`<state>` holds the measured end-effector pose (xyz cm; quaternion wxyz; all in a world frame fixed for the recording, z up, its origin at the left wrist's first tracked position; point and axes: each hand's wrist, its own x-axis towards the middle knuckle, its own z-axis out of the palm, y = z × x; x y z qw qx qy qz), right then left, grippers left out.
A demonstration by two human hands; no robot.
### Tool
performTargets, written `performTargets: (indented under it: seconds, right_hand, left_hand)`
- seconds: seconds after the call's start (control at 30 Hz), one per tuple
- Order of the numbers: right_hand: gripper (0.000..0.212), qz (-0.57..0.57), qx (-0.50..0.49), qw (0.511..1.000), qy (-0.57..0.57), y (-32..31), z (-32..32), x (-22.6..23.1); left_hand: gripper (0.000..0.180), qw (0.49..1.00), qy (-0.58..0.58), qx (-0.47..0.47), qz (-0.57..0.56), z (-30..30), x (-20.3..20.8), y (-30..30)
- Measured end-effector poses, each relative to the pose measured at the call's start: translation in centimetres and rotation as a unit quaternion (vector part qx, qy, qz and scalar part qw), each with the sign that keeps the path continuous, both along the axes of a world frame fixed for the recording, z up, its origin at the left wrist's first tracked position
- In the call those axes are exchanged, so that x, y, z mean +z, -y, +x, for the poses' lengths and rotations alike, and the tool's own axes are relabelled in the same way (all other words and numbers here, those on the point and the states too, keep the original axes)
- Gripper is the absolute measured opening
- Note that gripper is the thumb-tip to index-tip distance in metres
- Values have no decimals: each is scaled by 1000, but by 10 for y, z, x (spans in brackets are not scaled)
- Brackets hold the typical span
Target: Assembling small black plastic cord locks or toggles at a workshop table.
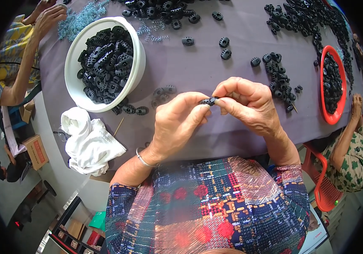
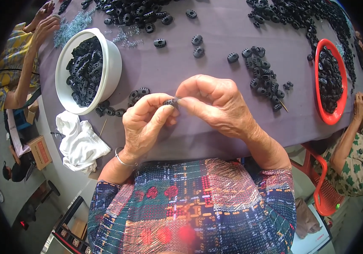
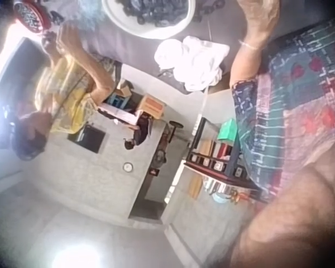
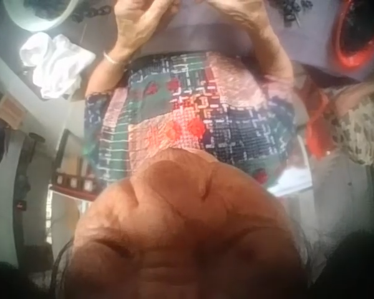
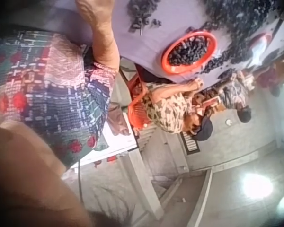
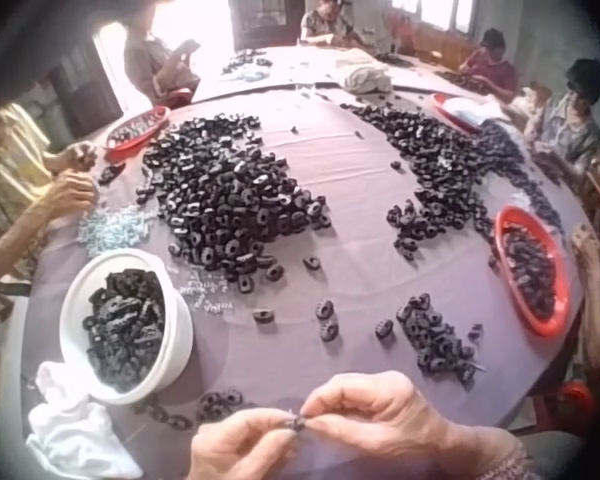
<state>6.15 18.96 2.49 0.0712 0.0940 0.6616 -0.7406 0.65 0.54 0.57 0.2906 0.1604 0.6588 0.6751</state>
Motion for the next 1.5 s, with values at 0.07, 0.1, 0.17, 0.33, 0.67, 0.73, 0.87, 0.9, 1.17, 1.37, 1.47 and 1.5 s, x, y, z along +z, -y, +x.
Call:
performTargets:
  seconds: [0.07,0.1,0.17,0.33,0.67,0.73,0.87,0.9,1.17,1.37,1.47,1.5]
  right_hand:
    - [10,73,10,997,-27,0,0,1]
    - [10,72,9,997,-27,-1,0,1]
    - [9,108,11,993,-49,-1,0,0]
    - [10,94,11,995,-39,0,1,-2]
    - [12,-3,11,1000,28,1,-1,-2]
    - [12,-14,12,999,43,0,-2,-1]
    - [11,16,8,999,32,0,-1,-2]
    - [11,15,6,999,32,1,-1,-3]
    - [9,42,-2,999,21,3,-3,-6]
    - [8,119,-7,991,-63,7,-2,-12]
    - [9,81,-16,995,-49,8,-2,-7]
    - [9,79,-16,996,-48,7,-3,-7]
  left_hand:
    - [14,1000,-20,-8,-14,-1,2,0]
    - [14,999,-31,-6,-16,-1,3,-1]
    - [14,999,-42,-5,-19,-1,3,-1]
    - [15,995,-85,8,-46,2,-2,-1]
    - [16,988,-141,16,-62,4,-8,1]
    - [15,989,-128,22,-72,5,-6,1]
    - [14,989,-125,17,-79,6,-5,-1]
    - [14,989,-121,17,-78,7,-3,-2]
    - [14,988,-134,28,-76,9,-6,-2]
    - [15,976,-187,40,-101,10,-7,-2]
    - [14,979,-175,46,-89,10,-4,-2]
    - [14,982,-162,45,-86,10,-3,-3]
